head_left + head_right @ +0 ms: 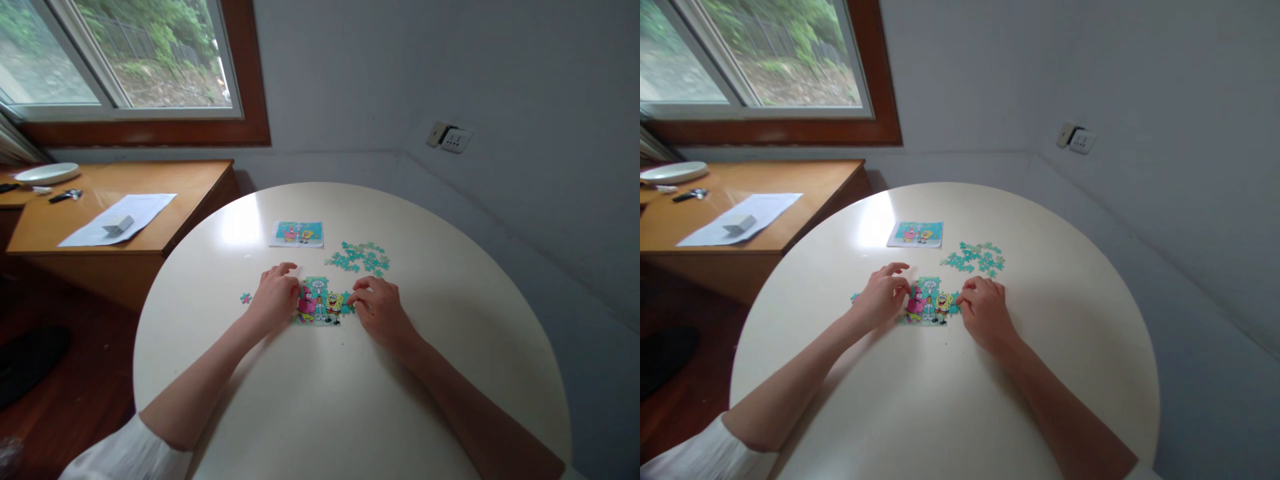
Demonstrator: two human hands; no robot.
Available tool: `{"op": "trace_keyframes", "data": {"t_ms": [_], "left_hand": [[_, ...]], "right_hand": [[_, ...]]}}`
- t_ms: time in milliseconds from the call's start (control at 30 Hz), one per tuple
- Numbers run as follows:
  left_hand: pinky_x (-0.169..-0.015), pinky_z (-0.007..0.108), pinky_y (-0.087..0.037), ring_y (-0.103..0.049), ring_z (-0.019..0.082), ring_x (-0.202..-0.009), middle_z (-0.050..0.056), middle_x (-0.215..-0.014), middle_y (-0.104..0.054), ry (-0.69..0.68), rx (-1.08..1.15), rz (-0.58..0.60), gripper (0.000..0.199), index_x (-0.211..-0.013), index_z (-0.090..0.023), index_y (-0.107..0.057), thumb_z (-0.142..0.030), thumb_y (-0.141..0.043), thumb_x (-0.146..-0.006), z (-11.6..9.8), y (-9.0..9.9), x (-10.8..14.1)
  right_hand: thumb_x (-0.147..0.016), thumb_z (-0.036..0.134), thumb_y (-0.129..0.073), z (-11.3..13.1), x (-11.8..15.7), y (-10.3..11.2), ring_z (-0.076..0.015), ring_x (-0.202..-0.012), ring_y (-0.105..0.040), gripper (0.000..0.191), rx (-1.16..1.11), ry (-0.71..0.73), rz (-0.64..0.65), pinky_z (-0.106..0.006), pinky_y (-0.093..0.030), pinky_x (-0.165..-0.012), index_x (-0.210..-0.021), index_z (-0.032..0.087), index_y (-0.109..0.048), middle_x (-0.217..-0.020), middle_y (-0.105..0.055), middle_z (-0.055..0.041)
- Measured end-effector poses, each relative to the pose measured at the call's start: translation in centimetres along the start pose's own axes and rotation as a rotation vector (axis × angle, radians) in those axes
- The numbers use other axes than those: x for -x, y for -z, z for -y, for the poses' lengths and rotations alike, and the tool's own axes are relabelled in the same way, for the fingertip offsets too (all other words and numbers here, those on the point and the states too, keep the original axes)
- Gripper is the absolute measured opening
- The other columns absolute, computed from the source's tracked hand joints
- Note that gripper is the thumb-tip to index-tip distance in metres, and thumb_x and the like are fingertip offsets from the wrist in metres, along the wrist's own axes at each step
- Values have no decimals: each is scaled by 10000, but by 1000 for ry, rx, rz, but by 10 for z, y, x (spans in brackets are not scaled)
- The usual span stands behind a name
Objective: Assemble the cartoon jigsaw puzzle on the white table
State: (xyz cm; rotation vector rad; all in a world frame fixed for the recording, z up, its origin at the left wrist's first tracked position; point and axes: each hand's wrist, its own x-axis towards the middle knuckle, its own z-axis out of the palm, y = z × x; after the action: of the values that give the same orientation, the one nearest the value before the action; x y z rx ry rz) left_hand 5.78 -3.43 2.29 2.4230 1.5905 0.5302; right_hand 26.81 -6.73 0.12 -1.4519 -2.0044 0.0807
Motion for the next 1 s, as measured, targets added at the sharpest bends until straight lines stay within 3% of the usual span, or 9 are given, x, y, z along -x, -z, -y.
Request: {"op": "trace_keyframes", "data": {"t_ms": [300, 533, 767, 1000], "left_hand": [[-896, 443, -397, -500, 235, -1041, 79, -1182, -506, -10, 74, 19, 282, -712, -190, -676, -77, -419, -727, -6, 1, 1], [-922, 448, -378, -472, 242, -1075, 76, -1204, -486, -29, 102, 38, 288, -755, -197, -674, -52, -429, -707, -9, 0, 3], [-963, 483, -316, -367, 280, -1183, 94, -1272, -412, -98, 91, 98, 342, -934, -226, -659, -64, -463, -706, -8, -2, 5], [-956, 494, -313, -375, 285, -1168, 91, -1260, -426, -88, 65, 71, 306, -865, -218, -672, -63, -457, -713, -8, 0, 5]], "right_hand": [[-695, 22, -447, 3, 1, -1, -170, -838, -529, 269, -71, 33, 42, -353, -320, -798, -656, 208, -638, -836, -586, -33], [-716, 39, -458, 7, 2, 0, -176, -876, -512, 293, -114, 29, 146, -357, -321, -809, -773, 239, -663, -887, -574, -33], [-753, 78, -467, 11, 4, 0, -192, -947, -485, 292, -122, 57, 218, -370, -313, -843, -883, 256, -658, -973, -556, -44], [-746, 60, -456, 9, 2, 0, -183, -914, -501, 292, -104, 46, 167, -363, -315, -826, -823, 251, -664, -934, -567, -38]]}}
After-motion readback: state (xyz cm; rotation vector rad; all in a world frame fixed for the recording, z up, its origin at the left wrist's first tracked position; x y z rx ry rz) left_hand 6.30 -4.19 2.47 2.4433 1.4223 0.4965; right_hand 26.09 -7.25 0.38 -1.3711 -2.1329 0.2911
